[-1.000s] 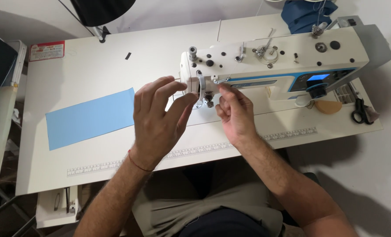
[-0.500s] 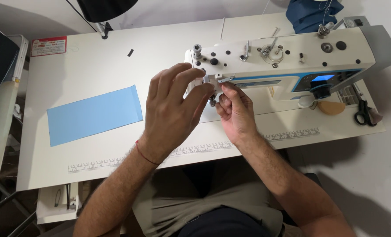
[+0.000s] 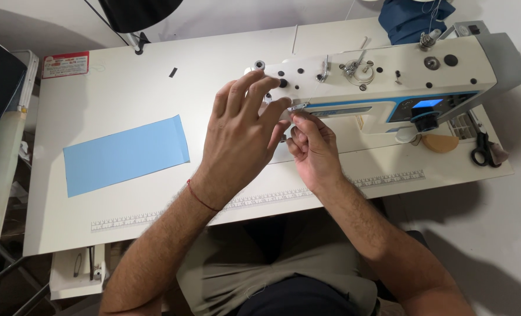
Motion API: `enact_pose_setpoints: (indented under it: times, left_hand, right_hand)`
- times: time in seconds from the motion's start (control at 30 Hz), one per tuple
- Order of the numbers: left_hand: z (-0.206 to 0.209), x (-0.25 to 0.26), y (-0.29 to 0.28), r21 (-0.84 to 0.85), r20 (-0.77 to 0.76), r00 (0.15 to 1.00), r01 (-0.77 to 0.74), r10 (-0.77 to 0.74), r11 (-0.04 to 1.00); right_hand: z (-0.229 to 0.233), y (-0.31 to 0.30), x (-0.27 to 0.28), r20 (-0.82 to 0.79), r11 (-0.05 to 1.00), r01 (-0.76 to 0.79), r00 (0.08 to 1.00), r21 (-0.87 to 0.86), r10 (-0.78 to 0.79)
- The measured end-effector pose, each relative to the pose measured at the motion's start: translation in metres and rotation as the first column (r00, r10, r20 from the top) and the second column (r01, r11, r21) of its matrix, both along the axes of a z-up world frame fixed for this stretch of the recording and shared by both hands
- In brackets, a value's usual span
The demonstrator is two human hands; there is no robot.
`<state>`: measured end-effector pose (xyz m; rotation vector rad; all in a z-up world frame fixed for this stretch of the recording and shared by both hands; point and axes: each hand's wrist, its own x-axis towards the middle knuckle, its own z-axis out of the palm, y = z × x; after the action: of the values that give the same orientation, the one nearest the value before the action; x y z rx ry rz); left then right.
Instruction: Threading a sewing machine and preparing fabric pieces for assembly
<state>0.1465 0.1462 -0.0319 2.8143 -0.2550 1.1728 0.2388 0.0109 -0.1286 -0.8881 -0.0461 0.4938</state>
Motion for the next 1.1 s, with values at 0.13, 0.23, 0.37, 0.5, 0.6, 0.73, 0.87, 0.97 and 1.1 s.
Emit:
enact_pose_setpoints:
  times: [0.13,0.23,0.37,0.5,0.6,0.73,0.87,0.97,1.1]
  left_hand:
    - [-0.003,0.000,0.001,0.027,-0.012,1.000,-0.017,0.018,0.999]
    - [-0.003,0.001,0.002,0.026,-0.019,1.000,-0.019,0.020,0.999]
    - [-0.004,0.000,0.002,0.026,-0.020,1.000,-0.021,0.021,0.999]
    - [-0.006,0.000,0.003,0.040,-0.018,0.999,-0.029,0.030,0.999]
    - [-0.005,0.000,0.002,0.029,-0.021,1.000,-0.017,0.018,0.999]
    - [-0.005,0.001,0.002,0.042,-0.016,1.000,-0.020,0.021,0.999]
    - [-0.005,0.000,0.003,0.042,-0.012,1.000,-0.017,0.017,0.999]
    - [-0.004,0.001,0.002,0.033,0.005,1.000,-0.013,0.013,0.999]
    - [-0.005,0.005,0.001,0.021,0.014,1.000,-0.006,0.005,1.000]
  right_hand:
    - [-0.004,0.000,0.002,-0.006,1.000,-0.014,1.000,0.002,0.014]
    - [-0.004,0.001,0.003,-0.022,0.999,-0.027,0.999,0.021,0.027]
    - [-0.003,0.001,0.002,-0.037,0.998,-0.043,0.998,0.034,0.044]
    - [0.001,0.002,0.002,-0.052,0.999,-0.039,0.998,0.019,0.040]
    - [0.007,0.002,-0.001,-0.052,0.999,-0.031,0.998,-0.025,0.030]
    - [0.008,0.004,-0.001,-0.066,1.000,0.002,0.998,-0.028,-0.003]
    - [0.006,0.003,0.001,-0.072,1.000,-0.003,0.997,-0.029,0.001]
    - [0.009,0.004,0.001,-0.070,0.999,-0.016,0.997,-0.034,0.014]
    - [0.008,0.004,0.003,-0.073,0.999,-0.005,0.997,-0.047,0.002]
